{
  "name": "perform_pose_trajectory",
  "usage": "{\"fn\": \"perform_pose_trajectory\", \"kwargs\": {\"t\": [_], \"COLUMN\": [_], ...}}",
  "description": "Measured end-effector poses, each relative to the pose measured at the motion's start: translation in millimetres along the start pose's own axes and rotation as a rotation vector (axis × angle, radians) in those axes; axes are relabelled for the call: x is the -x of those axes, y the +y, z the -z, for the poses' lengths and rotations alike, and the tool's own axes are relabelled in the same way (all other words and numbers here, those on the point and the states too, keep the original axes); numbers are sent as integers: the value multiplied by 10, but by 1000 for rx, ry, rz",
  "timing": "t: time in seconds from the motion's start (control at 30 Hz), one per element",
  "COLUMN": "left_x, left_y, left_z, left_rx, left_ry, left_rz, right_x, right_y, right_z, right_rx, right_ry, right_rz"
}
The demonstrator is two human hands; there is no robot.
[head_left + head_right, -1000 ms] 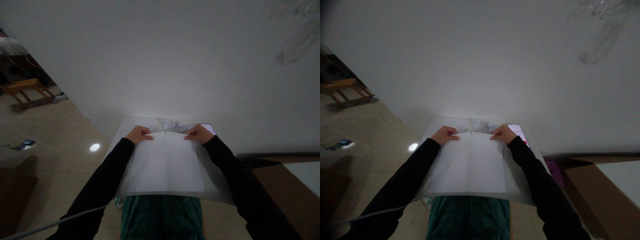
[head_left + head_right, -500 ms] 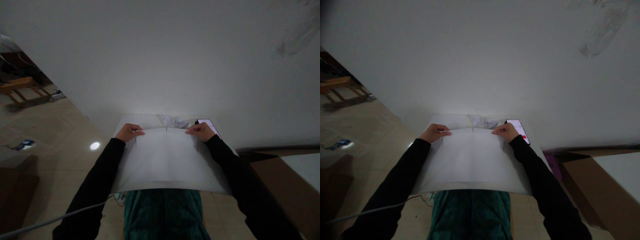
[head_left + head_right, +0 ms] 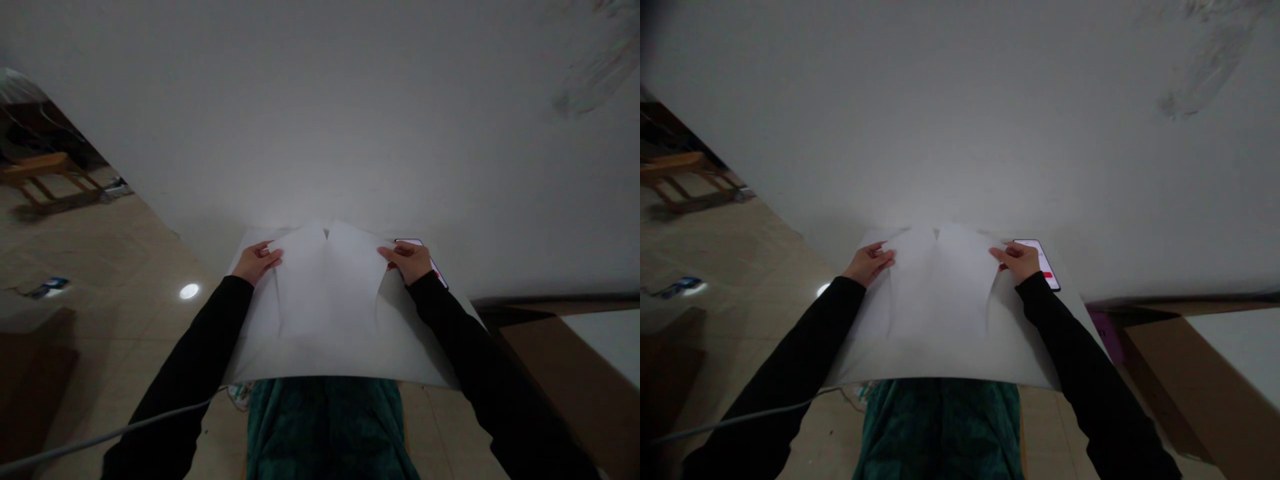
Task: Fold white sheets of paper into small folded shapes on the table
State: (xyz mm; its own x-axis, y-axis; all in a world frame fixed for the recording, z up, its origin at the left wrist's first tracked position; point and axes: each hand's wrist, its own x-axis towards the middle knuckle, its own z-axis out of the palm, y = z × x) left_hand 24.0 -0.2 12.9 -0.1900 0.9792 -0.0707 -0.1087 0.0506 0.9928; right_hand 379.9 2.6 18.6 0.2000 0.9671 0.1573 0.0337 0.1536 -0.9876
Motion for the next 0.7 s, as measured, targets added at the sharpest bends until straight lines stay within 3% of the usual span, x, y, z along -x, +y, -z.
{"fn": "perform_pose_trajectory", "kwargs": {"t": [0.1, 0.23, 0.43, 0.57, 0.7], "left_x": [52, 101, 62, 29, 12], "left_y": [14, 21, 1, 19, 35], "left_z": [-31, -62, -61, -49, -34], "left_rx": [54, 60, -150, -194, -49], "left_ry": [-8, -141, -9, 16, 39], "left_rz": [57, 68, -180, -225, -234], "right_x": [29, 68, 41, 5, -20], "right_y": [-83, -188, -237, -250, -295], "right_z": [-23, -28, 19, 63, 90], "right_rx": [3, 3, -34, -49, -114], "right_ry": [55, 56, 119, 131, 133], "right_rz": [64, 123, 143, 160, 147]}}
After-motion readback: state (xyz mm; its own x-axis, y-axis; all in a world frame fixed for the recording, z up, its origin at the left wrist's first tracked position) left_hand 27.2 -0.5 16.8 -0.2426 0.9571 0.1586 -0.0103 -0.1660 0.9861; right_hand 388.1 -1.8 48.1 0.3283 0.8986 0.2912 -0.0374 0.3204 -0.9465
